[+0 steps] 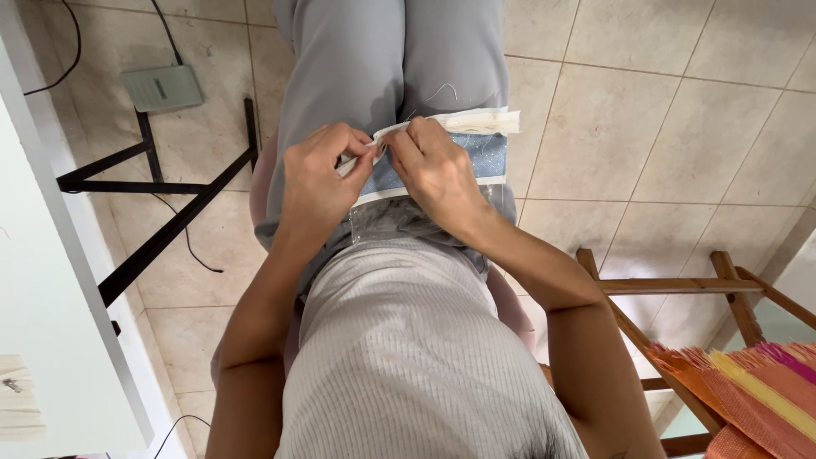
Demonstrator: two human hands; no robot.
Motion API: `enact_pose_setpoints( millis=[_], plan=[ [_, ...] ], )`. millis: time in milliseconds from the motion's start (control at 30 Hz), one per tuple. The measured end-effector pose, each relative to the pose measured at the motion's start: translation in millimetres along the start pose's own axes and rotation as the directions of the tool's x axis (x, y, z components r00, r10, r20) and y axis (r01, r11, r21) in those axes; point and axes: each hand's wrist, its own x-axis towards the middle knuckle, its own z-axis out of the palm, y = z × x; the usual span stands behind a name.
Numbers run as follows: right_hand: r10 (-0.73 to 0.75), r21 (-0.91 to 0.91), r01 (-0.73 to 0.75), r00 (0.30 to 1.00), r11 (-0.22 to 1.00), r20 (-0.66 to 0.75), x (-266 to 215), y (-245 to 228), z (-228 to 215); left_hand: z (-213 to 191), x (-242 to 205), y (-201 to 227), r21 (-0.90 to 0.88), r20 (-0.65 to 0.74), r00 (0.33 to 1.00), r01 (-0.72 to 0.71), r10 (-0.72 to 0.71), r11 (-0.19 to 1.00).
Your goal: The person is hand-sewing a white zipper onto a small plastic and fabric pouch.
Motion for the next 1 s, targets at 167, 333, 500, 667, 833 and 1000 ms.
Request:
enact_pose_setpoints(
  millis=[167, 333, 500, 667, 833, 1000],
  plan=[
    [0.033, 0.064, -0.033, 0.999, 0.997, 0.006, 1, -3, 0, 4, -5, -2, 0.016, -0.002, 0.994, -0.108, 0.108, 0.994],
    [0.102, 0.242, -0.106, 0.994, 0.964, 0.028, 1, 6, -14, -6, -2, 5, -0.02, -0.01, 1.0, -0.019, 0.018, 1.0],
    [0.177, 0.378, -0.195, 0.981, 0.905, 0.084, -7, 12, -13, -8, 0, 3, -0.114, 0.052, 0.997, 0.067, -0.062, 0.991],
    [0.201, 0.375, -0.188, 0.98, 0.908, 0.003, -9, 6, -10, -5, -2, -8, -0.275, 0.142, 0.975, 0.202, -0.168, 0.94],
    [0.122, 0.283, -0.103, 0.991, 0.954, -0.052, -14, 4, -8, -2, -2, -13, -0.341, 0.191, 0.953, 0.288, -0.234, 0.895],
    [0.065, 0.207, -0.05, 0.996, 0.977, -0.067, -20, 1, -7, -1, -5, -22, -0.438, 0.233, 0.942, 0.323, -0.241, 0.839]
  ],
)
